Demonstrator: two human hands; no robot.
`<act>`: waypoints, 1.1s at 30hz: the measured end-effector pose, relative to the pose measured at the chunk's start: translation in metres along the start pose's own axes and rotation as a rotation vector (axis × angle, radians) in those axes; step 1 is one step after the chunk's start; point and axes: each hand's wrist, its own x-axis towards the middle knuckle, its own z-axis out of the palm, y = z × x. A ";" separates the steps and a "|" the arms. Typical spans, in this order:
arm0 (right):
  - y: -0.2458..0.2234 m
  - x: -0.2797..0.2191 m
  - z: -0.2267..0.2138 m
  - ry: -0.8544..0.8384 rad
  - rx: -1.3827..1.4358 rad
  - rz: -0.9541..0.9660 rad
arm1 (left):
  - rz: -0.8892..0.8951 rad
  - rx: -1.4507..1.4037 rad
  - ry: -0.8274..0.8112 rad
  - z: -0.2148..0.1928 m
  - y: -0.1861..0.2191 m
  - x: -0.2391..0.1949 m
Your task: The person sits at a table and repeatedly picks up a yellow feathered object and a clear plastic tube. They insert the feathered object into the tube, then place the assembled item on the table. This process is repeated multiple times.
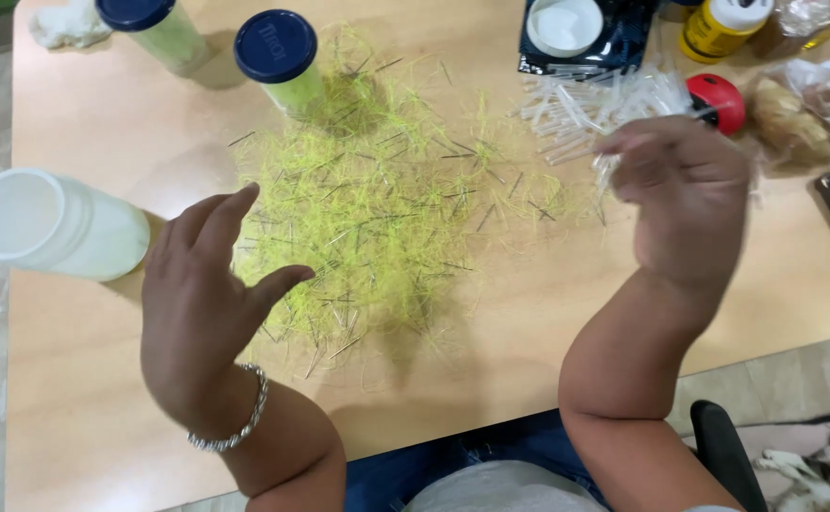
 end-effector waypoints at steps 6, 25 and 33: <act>-0.052 -0.012 0.027 -0.605 0.035 -0.103 | 0.305 -0.344 0.217 -0.002 0.082 0.002; 0.063 -0.009 0.003 -0.035 0.104 0.134 | 0.200 -0.633 0.022 0.012 0.087 0.008; 0.107 -0.007 -0.003 -0.066 -0.140 0.323 | 0.055 -1.275 -0.216 0.065 0.098 0.032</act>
